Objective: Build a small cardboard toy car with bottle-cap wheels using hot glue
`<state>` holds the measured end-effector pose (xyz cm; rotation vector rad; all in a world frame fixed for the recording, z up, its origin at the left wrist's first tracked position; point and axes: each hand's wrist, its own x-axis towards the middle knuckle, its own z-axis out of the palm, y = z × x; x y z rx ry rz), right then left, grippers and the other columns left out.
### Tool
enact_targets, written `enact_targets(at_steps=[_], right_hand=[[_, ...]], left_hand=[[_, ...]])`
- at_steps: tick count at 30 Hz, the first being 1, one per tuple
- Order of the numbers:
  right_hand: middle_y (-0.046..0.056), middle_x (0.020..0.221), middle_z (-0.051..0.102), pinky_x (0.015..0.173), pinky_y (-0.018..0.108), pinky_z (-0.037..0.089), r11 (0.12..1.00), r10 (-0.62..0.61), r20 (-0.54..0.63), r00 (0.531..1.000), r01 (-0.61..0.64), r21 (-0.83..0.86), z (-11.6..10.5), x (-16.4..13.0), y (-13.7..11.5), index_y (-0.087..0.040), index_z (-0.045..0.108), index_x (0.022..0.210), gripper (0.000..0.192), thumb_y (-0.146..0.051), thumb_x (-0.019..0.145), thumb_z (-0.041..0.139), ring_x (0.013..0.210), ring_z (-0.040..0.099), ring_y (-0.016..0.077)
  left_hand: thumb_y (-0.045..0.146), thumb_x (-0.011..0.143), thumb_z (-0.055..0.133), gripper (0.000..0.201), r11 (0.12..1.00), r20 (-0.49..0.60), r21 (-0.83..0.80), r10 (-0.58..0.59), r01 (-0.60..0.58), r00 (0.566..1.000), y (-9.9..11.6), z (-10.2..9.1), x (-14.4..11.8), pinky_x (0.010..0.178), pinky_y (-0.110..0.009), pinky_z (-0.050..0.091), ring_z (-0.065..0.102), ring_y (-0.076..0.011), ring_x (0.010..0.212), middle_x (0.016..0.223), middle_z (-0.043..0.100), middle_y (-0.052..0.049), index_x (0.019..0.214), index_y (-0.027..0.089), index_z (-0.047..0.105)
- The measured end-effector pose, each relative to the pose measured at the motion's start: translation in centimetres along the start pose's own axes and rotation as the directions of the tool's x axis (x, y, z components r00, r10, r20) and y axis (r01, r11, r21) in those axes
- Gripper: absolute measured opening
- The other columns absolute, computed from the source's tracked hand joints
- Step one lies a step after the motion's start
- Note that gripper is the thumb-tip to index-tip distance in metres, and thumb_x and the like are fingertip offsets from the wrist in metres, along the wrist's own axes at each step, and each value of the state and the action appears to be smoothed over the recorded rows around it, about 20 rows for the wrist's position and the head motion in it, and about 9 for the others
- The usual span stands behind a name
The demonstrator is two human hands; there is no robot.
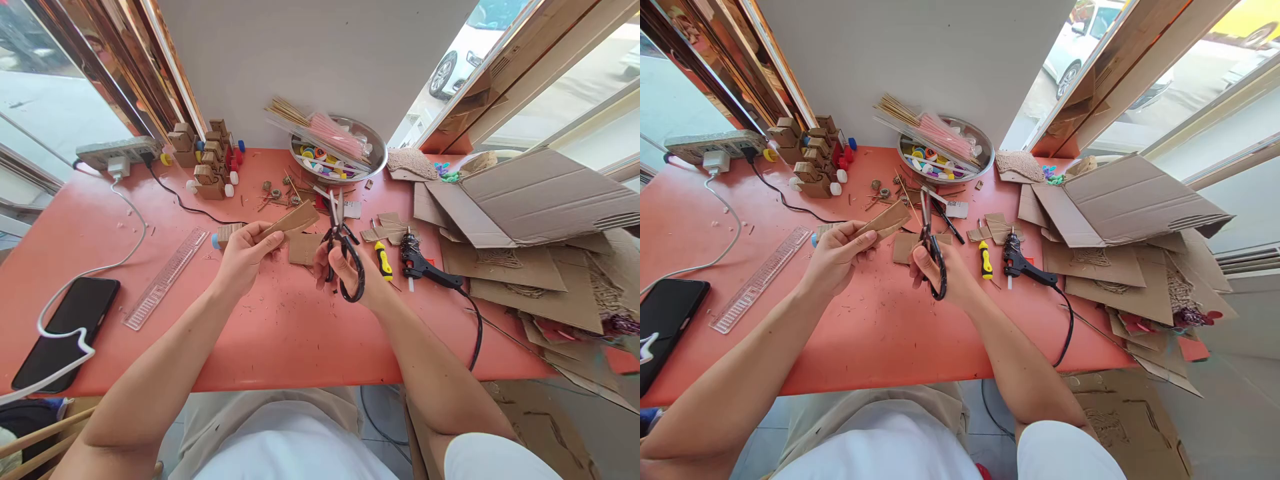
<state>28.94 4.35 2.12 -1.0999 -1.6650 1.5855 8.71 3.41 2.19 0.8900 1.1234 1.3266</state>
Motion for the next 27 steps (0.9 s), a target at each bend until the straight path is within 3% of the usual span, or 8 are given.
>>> enact_targets(at_steps=[7, 12, 18, 22, 27], right_hand=[[-0.001, 0.076, 0.054, 0.060, 0.031, 0.042, 0.970, 0.044, 0.111, 0.993, -0.016, -0.242, 0.4, -1.0, -0.9, -0.024, 0.052, 0.095, 0.095, -0.114, 0.068, 0.037, 0.067, 0.052, 0.0162], [-0.002, 0.074, 0.049, 0.060, 0.030, 0.042, 0.970, 0.028, 0.092, 0.995, -0.005, -0.244, 0.3, -0.9, -0.5, -0.026, 0.047, 0.089, 0.090, -0.113, 0.071, 0.034, 0.065, 0.052, 0.0160], [-0.003, 0.065, 0.050, 0.055, 0.030, 0.043, 0.967, 0.092, 0.125, 0.988, -0.059, -0.248, 0.2, -0.9, -0.6, -0.025, 0.047, 0.083, 0.091, -0.114, 0.070, 0.033, 0.059, 0.057, 0.0170], [-0.003, 0.063, 0.047, 0.054, 0.030, 0.037, 0.949, 0.070, 0.164, 0.984, -0.015, -0.316, 0.5, -1.0, -0.9, -0.025, 0.046, 0.078, 0.090, -0.114, 0.072, 0.028, 0.058, 0.047, 0.0151], [-0.001, 0.077, 0.046, 0.061, 0.030, 0.034, 0.941, 0.025, 0.183, 0.983, 0.039, -0.335, 0.9, -0.9, -1.0, -0.024, 0.045, 0.080, 0.081, -0.104, 0.085, 0.032, 0.065, 0.039, 0.0134]], left_hand=[[0.031, 0.054, 0.095, 0.031, 0.996, -0.063, -0.085, 0.023, -0.029, 0.998, 0.2, 0.1, 0.0, 0.050, -0.022, 0.045, 0.052, -0.0077, 0.050, 0.060, 0.063, 0.004, 0.066, 0.020, 0.070], [0.028, 0.062, 0.092, 0.026, 0.995, -0.122, -0.089, 0.042, -0.053, 0.992, -0.2, -0.2, 0.0, 0.050, -0.021, 0.045, 0.054, -0.0078, 0.052, 0.064, 0.064, 0.003, 0.070, 0.020, 0.068], [0.027, 0.061, 0.088, 0.024, 0.992, -0.170, -0.093, 0.073, -0.090, 0.983, -0.1, -0.1, 0.0, 0.048, -0.020, 0.044, 0.052, -0.0072, 0.050, 0.063, 0.063, 0.004, 0.073, 0.020, 0.068], [0.028, 0.058, 0.086, 0.026, 0.996, -0.122, -0.067, 0.050, -0.059, 0.991, -0.2, 0.4, -0.2, 0.049, -0.022, 0.045, 0.053, -0.0083, 0.049, 0.058, 0.059, 0.006, 0.071, 0.022, 0.064], [0.029, 0.058, 0.086, 0.028, 0.999, -0.016, -0.032, 0.006, -0.006, 1.000, -0.3, 0.8, -0.5, 0.050, -0.023, 0.047, 0.055, -0.0097, 0.047, 0.056, 0.060, 0.006, 0.072, 0.022, 0.063]])
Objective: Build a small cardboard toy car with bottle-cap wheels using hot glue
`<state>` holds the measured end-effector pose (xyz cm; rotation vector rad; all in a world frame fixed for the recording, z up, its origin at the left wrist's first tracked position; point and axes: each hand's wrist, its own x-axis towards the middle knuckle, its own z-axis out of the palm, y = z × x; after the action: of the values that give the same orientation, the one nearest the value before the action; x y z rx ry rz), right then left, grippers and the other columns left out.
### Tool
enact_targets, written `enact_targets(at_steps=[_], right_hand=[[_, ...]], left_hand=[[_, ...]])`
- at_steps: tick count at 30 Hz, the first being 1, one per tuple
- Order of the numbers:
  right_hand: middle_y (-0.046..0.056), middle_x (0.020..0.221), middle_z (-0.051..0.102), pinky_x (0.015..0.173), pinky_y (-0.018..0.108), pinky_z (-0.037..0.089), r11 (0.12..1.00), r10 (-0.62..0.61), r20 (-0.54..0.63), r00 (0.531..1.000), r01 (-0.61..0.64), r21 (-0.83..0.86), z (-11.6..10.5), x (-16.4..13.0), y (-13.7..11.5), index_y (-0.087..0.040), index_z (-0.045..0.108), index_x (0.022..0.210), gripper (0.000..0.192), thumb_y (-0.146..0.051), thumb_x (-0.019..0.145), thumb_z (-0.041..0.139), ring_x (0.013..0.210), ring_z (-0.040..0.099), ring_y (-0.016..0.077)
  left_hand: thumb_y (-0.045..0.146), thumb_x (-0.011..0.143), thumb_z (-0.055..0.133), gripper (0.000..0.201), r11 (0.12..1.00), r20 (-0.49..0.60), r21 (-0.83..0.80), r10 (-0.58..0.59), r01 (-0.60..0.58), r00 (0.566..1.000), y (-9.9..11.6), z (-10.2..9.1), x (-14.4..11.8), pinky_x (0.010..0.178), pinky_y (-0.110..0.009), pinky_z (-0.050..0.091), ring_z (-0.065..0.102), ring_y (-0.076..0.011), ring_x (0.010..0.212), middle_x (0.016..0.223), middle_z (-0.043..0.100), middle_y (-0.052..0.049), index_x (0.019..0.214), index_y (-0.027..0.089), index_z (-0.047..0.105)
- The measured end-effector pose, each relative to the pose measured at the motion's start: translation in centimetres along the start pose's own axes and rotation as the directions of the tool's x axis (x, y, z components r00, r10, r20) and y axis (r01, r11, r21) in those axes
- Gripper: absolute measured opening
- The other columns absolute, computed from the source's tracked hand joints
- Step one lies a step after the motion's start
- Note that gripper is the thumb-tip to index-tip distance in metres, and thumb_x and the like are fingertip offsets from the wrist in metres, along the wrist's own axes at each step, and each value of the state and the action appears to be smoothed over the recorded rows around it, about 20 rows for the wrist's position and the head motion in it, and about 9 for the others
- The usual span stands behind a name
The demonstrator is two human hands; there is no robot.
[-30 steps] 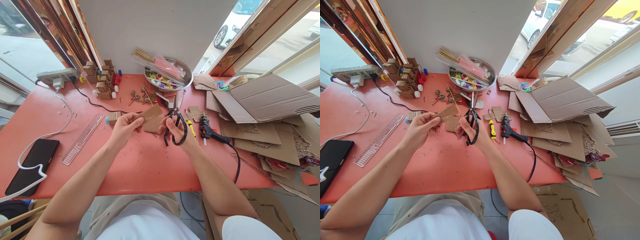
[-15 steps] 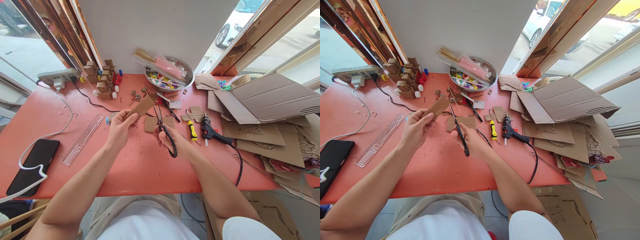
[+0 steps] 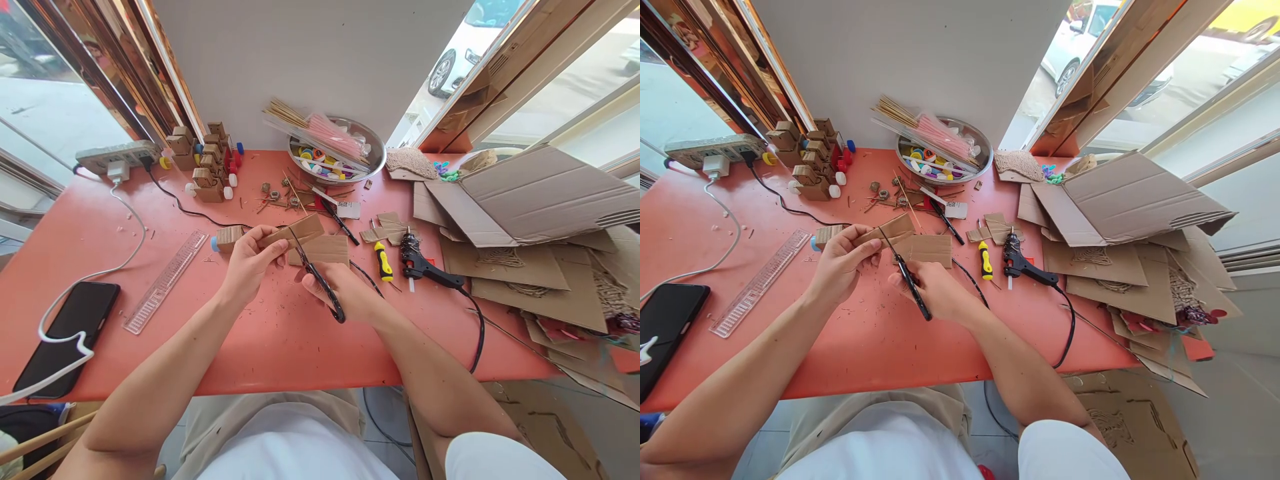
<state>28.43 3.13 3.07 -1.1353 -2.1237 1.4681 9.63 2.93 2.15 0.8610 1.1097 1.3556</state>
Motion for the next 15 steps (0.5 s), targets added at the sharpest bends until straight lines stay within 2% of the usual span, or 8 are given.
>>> enact_targets(at_steps=[3, 7, 15], right_hand=[[-0.001, 0.076, 0.048, 0.063, 0.030, 0.036, 0.999, 0.029, 0.015, 0.999, -0.029, -0.028, 0.08, 0.08, 0.11, -0.024, 0.049, 0.082, 0.067, -0.089, 0.096, 0.040, 0.068, 0.041, 0.0147], [0.001, 0.077, 0.056, 0.066, 0.030, 0.041, 0.996, 0.047, -0.020, 0.999, -0.048, -0.069, 0.11, 0.15, 0.43, -0.022, 0.059, 0.083, 0.055, -0.073, 0.101, 0.051, 0.075, 0.052, 0.0180], [0.005, 0.085, 0.065, 0.076, 0.031, 0.047, 0.995, 0.025, -0.033, 0.999, -0.028, -0.097, 0.24, 0.31, 0.75, -0.021, 0.063, 0.085, 0.048, -0.066, 0.102, 0.057, 0.085, 0.061, 0.0221]], left_hand=[[0.028, 0.058, 0.085, 0.026, 1.000, -0.003, 0.006, -0.004, 0.004, 1.000, 0.16, 0.12, -0.10, 0.051, -0.023, 0.048, 0.057, -0.0102, 0.049, 0.055, 0.060, 0.006, 0.070, 0.022, 0.063], [0.028, 0.056, 0.084, 0.025, 1.000, -0.017, 0.000, -0.025, 0.025, 1.000, 0.51, 0.25, -0.11, 0.052, -0.024, 0.048, 0.059, -0.0112, 0.051, 0.056, 0.061, 0.005, 0.069, 0.022, 0.063], [0.028, 0.053, 0.084, 0.028, 0.998, -0.037, -0.041, -0.058, 0.057, 0.998, 0.54, 0.27, -0.05, 0.050, -0.022, 0.043, 0.056, -0.0089, 0.050, 0.057, 0.061, 0.005, 0.068, 0.022, 0.061]])
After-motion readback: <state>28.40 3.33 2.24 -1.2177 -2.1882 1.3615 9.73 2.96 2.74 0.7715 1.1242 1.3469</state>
